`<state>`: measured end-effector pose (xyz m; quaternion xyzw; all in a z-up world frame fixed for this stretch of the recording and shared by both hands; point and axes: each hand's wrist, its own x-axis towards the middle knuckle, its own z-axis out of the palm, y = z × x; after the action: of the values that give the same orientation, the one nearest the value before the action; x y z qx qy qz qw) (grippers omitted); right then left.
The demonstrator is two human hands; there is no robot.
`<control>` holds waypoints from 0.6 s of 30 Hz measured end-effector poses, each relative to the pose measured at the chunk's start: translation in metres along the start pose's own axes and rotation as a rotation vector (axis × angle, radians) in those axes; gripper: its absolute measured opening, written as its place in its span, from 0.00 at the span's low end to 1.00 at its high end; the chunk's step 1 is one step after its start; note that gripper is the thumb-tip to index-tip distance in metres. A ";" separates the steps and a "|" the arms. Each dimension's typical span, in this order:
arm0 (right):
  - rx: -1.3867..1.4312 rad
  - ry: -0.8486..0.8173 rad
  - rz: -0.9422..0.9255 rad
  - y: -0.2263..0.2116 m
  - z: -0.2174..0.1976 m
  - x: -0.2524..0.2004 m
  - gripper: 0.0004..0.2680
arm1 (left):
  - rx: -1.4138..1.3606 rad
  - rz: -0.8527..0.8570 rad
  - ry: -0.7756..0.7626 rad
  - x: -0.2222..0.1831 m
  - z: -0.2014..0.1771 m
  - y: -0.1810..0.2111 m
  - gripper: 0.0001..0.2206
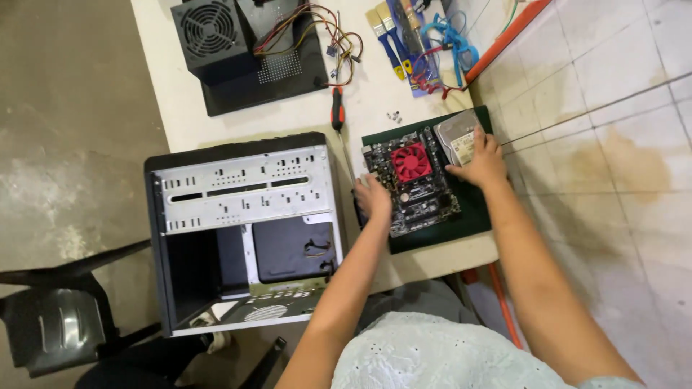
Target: Disassembling a desktop computer by removing the power supply and motherboard using a screwdriver
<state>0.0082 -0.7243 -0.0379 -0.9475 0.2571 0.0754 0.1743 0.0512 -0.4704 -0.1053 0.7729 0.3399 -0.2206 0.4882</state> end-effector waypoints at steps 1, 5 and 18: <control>-0.003 -0.008 -0.006 0.006 0.005 0.004 0.48 | -0.003 -0.009 0.005 -0.002 0.000 0.006 0.31; -0.071 0.186 -0.051 0.022 0.025 0.008 0.47 | 0.059 -0.068 -0.038 0.013 0.012 0.002 0.32; -0.174 0.546 -0.042 0.024 0.036 -0.001 0.43 | -0.002 0.085 -0.043 -0.067 -0.022 0.062 0.32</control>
<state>-0.0071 -0.7292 -0.0783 -0.9493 0.2674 -0.1645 0.0180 0.0520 -0.4894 -0.0130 0.7811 0.2963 -0.2160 0.5054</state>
